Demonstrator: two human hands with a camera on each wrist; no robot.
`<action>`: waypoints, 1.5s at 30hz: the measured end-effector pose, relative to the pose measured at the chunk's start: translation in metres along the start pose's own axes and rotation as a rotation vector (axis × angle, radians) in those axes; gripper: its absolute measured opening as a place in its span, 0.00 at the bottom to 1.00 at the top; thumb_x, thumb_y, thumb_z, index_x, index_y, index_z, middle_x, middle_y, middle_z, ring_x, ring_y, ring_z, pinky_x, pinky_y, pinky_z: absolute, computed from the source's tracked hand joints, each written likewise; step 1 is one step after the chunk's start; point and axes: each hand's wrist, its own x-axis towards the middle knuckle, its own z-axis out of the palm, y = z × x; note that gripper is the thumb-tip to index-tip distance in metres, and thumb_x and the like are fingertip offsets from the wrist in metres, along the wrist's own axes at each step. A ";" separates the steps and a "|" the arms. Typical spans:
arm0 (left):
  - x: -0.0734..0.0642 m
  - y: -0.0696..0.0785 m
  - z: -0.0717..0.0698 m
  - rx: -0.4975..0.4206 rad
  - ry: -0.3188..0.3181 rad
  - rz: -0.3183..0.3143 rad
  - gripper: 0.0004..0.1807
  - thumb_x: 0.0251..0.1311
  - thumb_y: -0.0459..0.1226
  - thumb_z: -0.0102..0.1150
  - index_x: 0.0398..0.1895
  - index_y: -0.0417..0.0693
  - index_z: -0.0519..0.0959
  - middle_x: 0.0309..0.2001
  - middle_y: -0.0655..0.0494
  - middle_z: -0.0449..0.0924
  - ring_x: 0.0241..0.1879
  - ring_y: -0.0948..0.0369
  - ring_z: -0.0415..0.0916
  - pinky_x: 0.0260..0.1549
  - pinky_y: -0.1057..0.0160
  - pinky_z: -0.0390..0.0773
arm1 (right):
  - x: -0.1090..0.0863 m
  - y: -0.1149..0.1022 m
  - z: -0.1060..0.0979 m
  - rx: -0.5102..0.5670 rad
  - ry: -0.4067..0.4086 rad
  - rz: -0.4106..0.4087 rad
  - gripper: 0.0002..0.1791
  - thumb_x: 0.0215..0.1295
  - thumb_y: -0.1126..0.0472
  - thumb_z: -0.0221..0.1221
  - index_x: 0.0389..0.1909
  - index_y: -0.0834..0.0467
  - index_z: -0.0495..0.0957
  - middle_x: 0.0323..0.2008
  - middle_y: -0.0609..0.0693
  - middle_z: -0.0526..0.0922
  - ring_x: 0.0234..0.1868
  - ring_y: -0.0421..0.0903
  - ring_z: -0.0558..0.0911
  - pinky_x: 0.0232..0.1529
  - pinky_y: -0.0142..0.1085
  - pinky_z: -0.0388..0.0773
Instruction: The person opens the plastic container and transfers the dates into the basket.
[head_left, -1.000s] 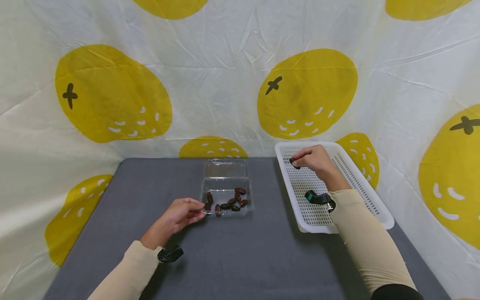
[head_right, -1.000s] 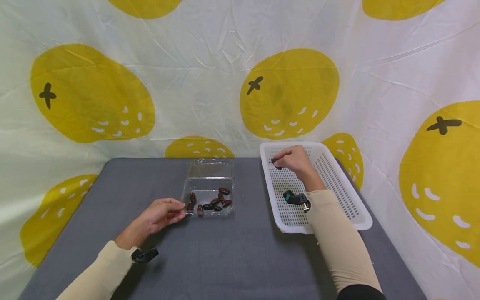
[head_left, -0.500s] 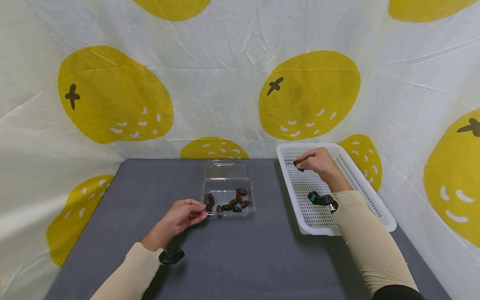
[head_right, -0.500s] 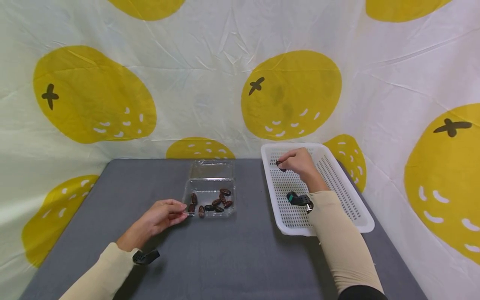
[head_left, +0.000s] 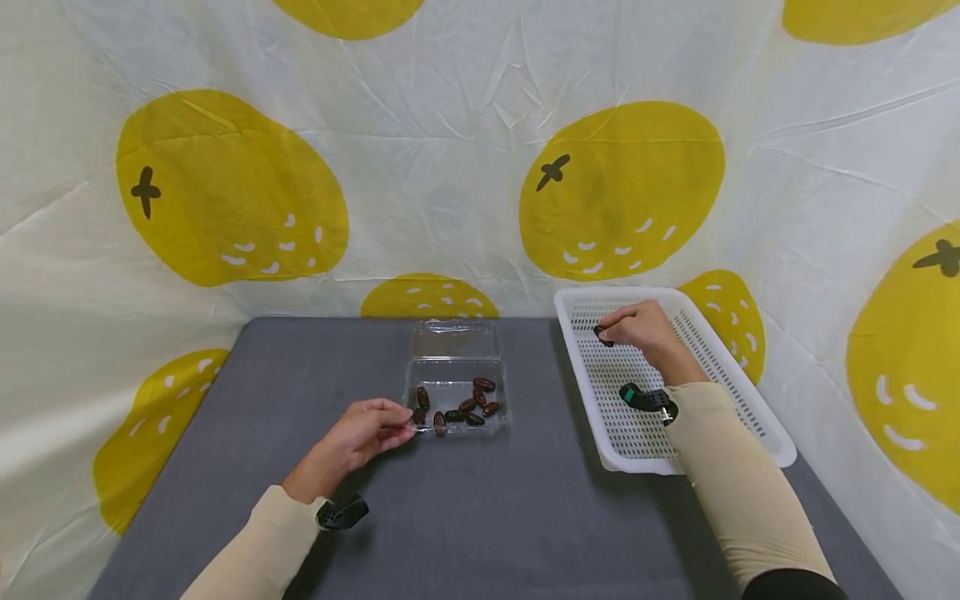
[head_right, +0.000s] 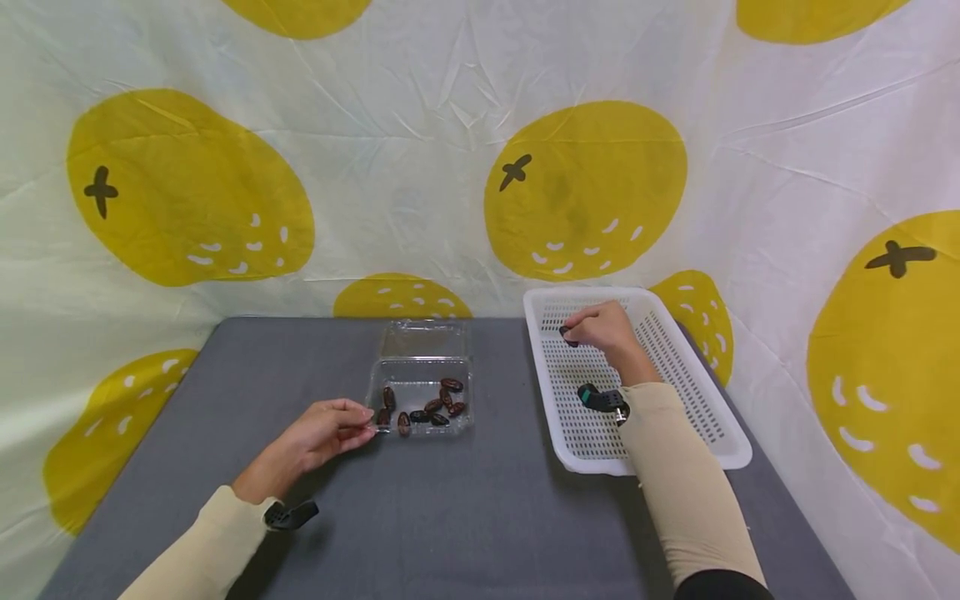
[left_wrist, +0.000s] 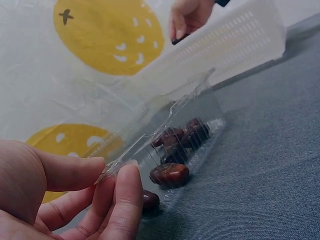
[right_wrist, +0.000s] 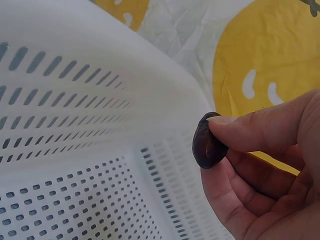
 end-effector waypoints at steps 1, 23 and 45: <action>0.000 0.000 0.000 0.003 -0.006 0.001 0.06 0.65 0.30 0.69 0.39 0.35 0.83 0.33 0.50 0.86 0.32 0.60 0.86 0.39 0.63 0.91 | 0.000 0.000 0.000 -0.001 0.000 0.004 0.18 0.62 0.68 0.69 0.51 0.74 0.84 0.32 0.45 0.91 0.33 0.36 0.84 0.38 0.27 0.84; -0.001 -0.003 0.000 -0.035 -0.019 0.011 0.03 0.65 0.29 0.68 0.38 0.38 0.83 0.33 0.50 0.86 0.32 0.60 0.85 0.39 0.64 0.90 | 0.014 0.018 -0.002 0.003 -0.042 0.097 0.20 0.63 0.65 0.69 0.54 0.72 0.83 0.41 0.50 0.91 0.37 0.40 0.84 0.39 0.29 0.86; -0.002 0.000 0.001 -0.052 -0.010 0.006 0.04 0.67 0.27 0.65 0.35 0.43 0.82 0.32 0.51 0.86 0.31 0.61 0.85 0.37 0.65 0.90 | 0.024 0.039 0.007 0.080 -0.094 0.123 0.22 0.65 0.68 0.67 0.56 0.76 0.80 0.37 0.50 0.91 0.33 0.38 0.87 0.39 0.31 0.89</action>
